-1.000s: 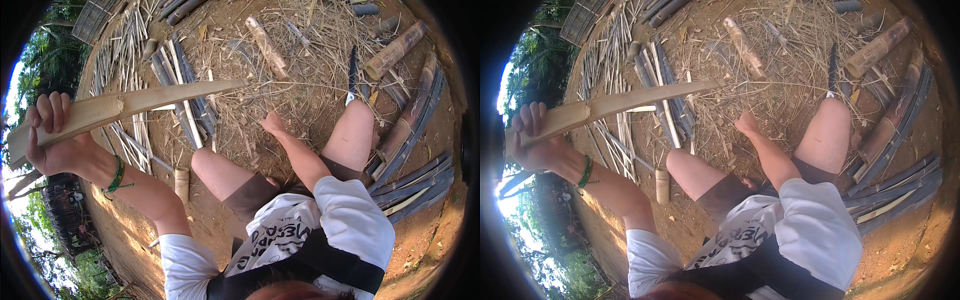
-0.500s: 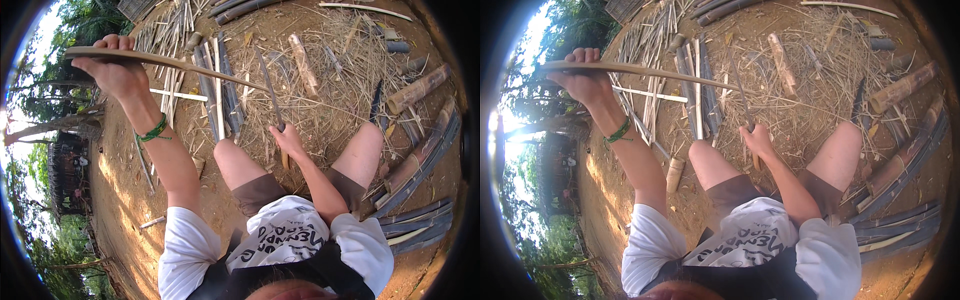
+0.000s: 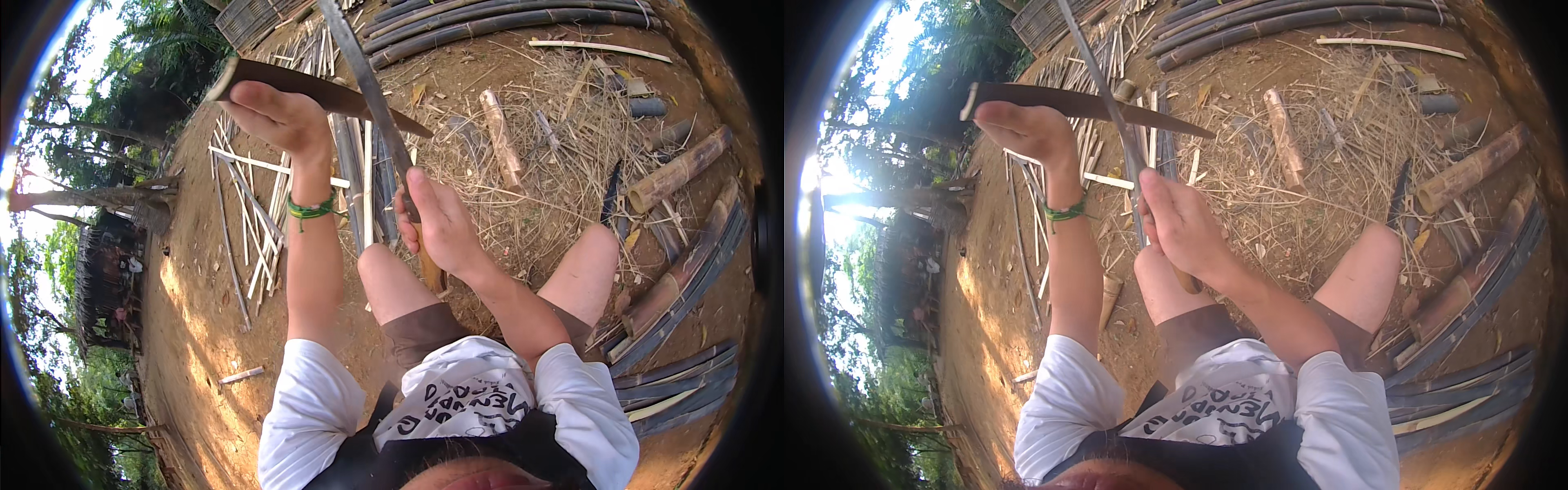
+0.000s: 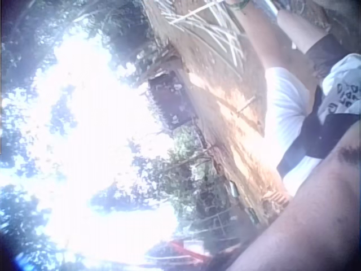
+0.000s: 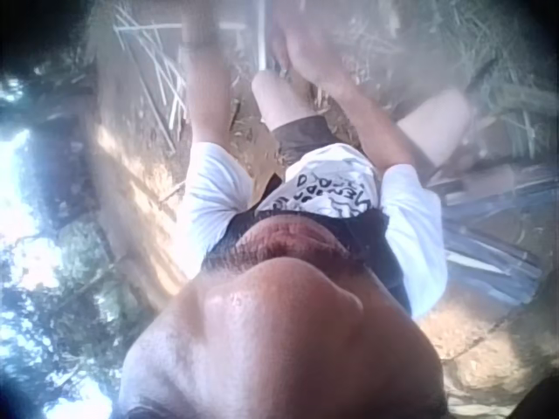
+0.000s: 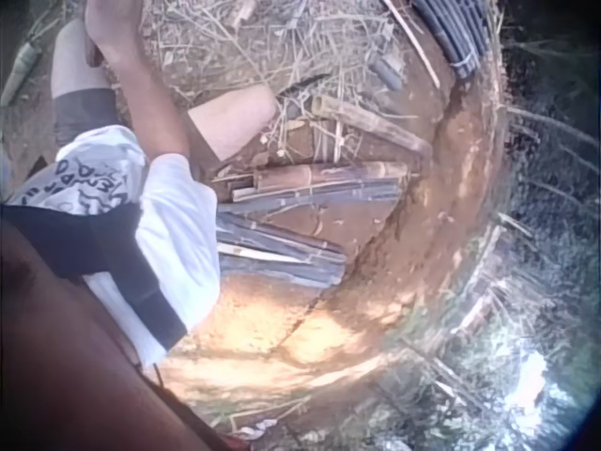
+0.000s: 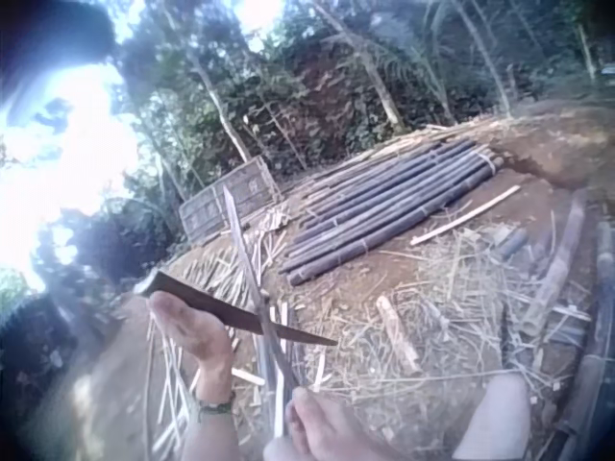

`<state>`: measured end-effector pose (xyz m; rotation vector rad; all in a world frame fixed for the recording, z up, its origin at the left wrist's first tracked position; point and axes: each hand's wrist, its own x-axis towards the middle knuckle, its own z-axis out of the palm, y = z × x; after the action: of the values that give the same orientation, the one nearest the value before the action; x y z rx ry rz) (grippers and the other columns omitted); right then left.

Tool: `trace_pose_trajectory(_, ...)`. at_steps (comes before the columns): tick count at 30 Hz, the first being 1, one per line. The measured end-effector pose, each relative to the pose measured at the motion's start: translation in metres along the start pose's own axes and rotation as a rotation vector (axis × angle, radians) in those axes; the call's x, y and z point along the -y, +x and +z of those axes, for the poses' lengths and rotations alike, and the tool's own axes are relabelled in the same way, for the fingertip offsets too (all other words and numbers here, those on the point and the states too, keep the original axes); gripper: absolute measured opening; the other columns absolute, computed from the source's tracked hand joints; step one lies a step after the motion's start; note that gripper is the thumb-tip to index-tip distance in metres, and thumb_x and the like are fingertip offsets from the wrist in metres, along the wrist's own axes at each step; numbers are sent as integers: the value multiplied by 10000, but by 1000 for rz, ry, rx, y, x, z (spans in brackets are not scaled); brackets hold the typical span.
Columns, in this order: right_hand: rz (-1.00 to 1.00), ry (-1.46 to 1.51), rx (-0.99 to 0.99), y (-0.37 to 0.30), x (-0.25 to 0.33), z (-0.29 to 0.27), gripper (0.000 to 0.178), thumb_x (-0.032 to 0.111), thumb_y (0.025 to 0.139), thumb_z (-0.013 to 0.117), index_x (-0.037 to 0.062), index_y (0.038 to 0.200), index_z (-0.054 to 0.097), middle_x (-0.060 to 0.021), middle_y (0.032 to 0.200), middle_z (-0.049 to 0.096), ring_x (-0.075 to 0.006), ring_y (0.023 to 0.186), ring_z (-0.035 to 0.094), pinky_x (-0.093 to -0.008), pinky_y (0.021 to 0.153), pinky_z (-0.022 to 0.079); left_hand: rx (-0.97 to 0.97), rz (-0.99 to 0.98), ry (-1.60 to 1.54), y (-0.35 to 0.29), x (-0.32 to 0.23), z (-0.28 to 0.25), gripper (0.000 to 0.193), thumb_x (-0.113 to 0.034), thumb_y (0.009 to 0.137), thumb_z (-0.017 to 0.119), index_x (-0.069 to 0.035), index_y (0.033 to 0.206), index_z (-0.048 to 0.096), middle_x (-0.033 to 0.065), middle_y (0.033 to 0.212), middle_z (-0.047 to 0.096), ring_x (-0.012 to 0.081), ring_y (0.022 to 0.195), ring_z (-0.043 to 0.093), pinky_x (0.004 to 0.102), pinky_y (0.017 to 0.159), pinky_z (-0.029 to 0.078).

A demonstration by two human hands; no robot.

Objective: The person scrapes and shaves long bamboo strips using a machete and a knife, moving the tools along the length of the wood.

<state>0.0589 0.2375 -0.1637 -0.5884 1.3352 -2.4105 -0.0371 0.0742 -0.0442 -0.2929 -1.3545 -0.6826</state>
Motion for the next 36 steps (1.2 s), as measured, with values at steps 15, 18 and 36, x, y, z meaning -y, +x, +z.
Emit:
trace_pose_trajectory(15, -143, -262, -58, -11, 2, -6, 493, 365, 1039, 456, -43, 804, 602, -146, 580, 498, -246, 541, 466, -412, 568, 413, 187, -20, -174, -95, -18, -18, 639, -692, 964, 321, -63, 852, 340, 76, 668, 473, 167, 575, 486, 273, 541, 398)
trace_pose_trajectory(18, 13, -327, -170, -1, -31, -27, 514, 389, 1034, 458, -44, 809, 618, -180, 595, 524, -300, 550, 505, -412, 577, 425, 175, -9, -180, -99, -18, -10, 625, -672, 980, 307, -66, 831, 340, 71, 660, 461, 165, 547, 472, 263, 508, 377)
trace_pose_trajectory(36, -142, -381, -217, 11, -81, -27, 631, 461, 1037, 406, -54, 717, 581, -189, 567, 526, -308, 547, 546, -446, 578, 429, 155, 14, -70, -100, -4, -18, 630, -635, 1013, 196, -70, 778, 343, 49, 646, 434, 140, 535, 425, 258, 502, 363)
